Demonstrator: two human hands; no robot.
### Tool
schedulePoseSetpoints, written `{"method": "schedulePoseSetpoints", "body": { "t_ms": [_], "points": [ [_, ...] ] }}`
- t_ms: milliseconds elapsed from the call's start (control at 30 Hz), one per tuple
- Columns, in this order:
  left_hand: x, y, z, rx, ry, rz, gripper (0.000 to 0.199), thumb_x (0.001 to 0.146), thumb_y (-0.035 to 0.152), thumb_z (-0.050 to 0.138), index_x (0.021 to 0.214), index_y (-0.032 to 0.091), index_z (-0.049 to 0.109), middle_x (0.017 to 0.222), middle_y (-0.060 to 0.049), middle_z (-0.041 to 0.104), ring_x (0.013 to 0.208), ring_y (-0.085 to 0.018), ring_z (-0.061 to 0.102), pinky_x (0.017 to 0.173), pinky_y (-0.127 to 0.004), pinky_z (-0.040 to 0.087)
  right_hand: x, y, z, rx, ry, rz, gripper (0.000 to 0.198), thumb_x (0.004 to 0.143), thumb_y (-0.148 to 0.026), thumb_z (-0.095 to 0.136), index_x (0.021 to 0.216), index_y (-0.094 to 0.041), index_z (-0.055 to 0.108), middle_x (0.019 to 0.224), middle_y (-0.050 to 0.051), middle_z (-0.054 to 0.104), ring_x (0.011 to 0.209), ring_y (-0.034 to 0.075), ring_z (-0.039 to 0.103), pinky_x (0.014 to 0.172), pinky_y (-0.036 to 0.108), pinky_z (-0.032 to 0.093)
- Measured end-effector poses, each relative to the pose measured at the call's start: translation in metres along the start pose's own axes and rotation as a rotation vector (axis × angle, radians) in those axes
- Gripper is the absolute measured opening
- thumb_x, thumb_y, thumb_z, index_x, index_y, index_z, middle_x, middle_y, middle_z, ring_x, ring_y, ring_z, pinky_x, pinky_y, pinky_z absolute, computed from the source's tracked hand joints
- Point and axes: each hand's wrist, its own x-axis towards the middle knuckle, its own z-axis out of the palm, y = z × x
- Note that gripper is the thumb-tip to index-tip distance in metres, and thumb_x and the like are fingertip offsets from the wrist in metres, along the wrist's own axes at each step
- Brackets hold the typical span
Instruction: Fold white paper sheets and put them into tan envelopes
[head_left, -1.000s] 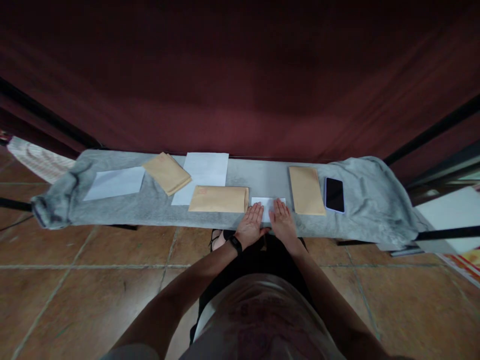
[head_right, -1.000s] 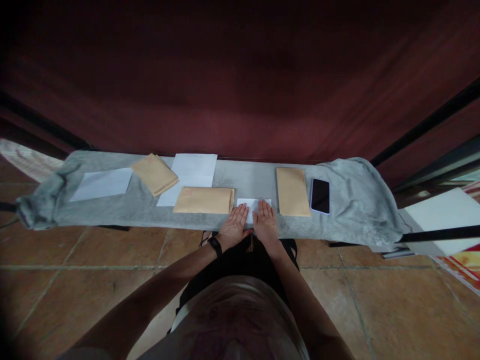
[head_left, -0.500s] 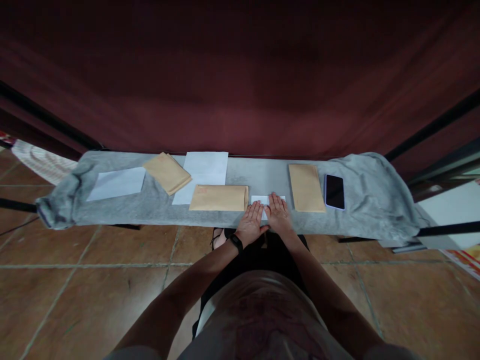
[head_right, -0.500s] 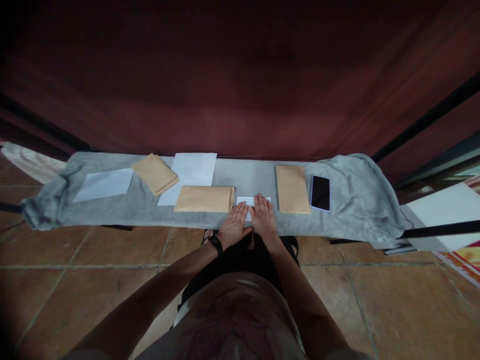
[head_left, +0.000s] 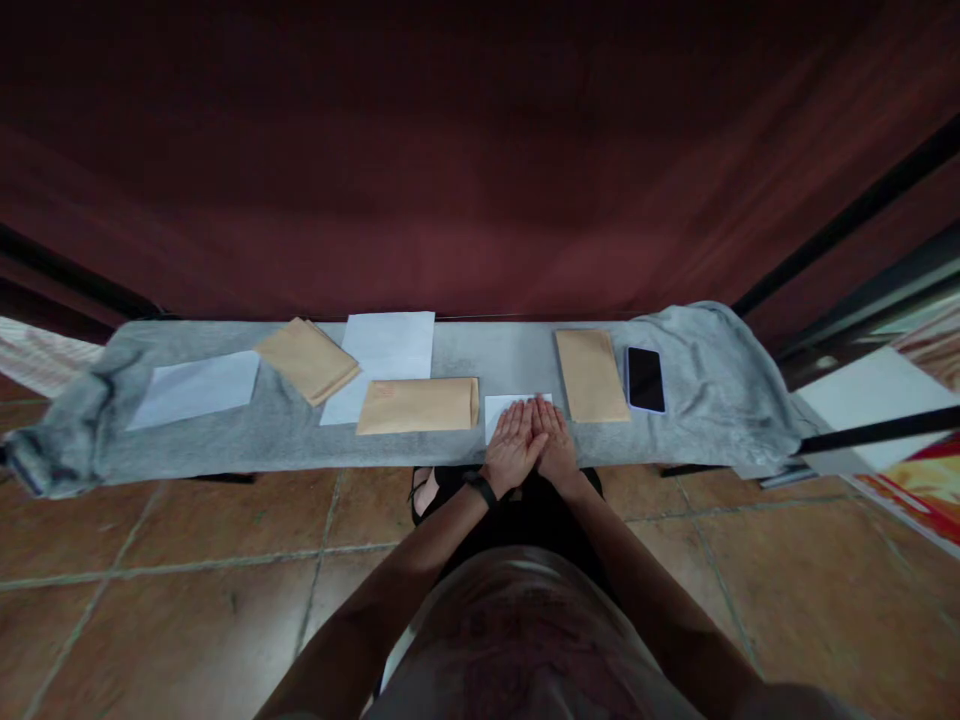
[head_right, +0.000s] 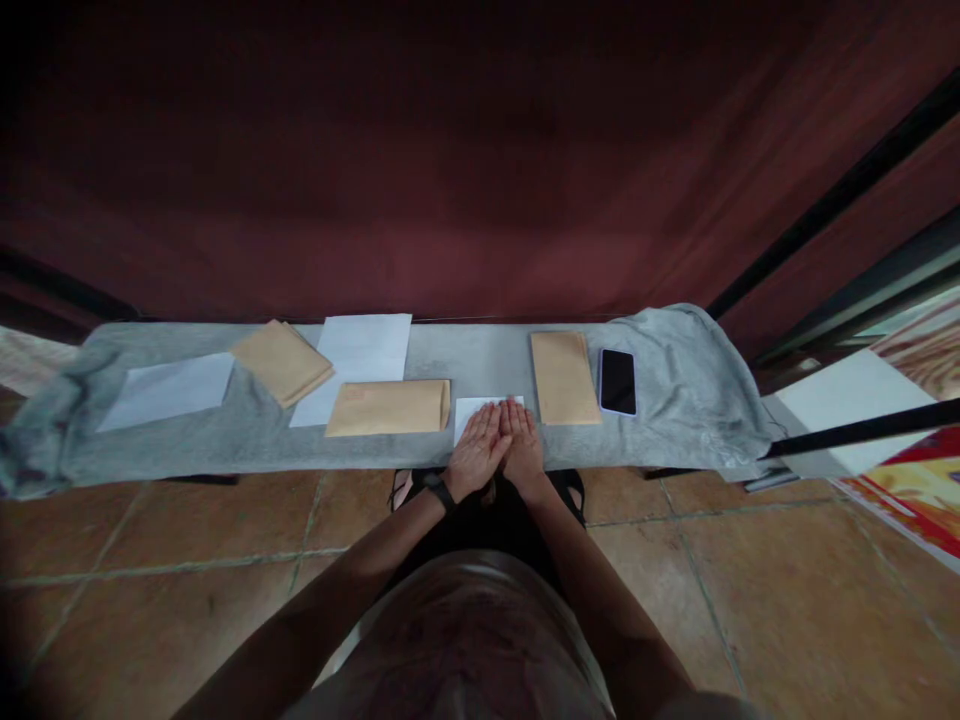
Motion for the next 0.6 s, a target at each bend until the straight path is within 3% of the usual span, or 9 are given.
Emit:
{"method": "schedulePoseSetpoints", "body": {
  "t_ms": [233, 467, 600],
  "points": [
    [0.016, -0.002, 0.009, 0.017, 0.031, -0.146, 0.07, 0.103, 0.053, 0.029, 0.155, 0.007, 0.03, 0.16, -0.019, 0.034, 0.153, -0.026, 0.023, 0.124, -0.048, 0.026, 0.002, -0.004, -0.002, 0.038, 0.001, 0.078, 0.061, 0.1, -0.021, 0.035, 0.158, -0.005, 0.024, 0.162, 0.019, 0.031, 0.151, 0.029, 0.027, 0.121, 0.049, 0.026],
    [-0.005, -0.002, 0.003, 0.106, 0.037, -0.148, 0.072, 0.102, 0.05, 0.037, 0.153, 0.0, 0.031, 0.159, -0.025, 0.033, 0.152, -0.031, 0.024, 0.122, -0.05, 0.027, -0.01, -0.005, -0.005, 0.059, 0.026, 0.157, 0.059, 0.103, -0.027, 0.034, 0.155, -0.001, 0.028, 0.16, 0.023, 0.032, 0.149, 0.031, 0.03, 0.12, 0.049, 0.027],
    [-0.026, -0.014, -0.02, 0.139, -0.043, -0.038, 0.075, 0.096, 0.044, 0.052, 0.157, 0.01, 0.026, 0.162, -0.019, 0.03, 0.153, -0.029, 0.024, 0.124, -0.049, 0.024, -0.02, -0.003, -0.008, 0.1, 0.041, 0.183, 0.059, 0.103, -0.031, 0.037, 0.153, -0.002, 0.034, 0.159, 0.023, 0.034, 0.148, 0.032, 0.033, 0.12, 0.05, 0.027]
  ]
}}
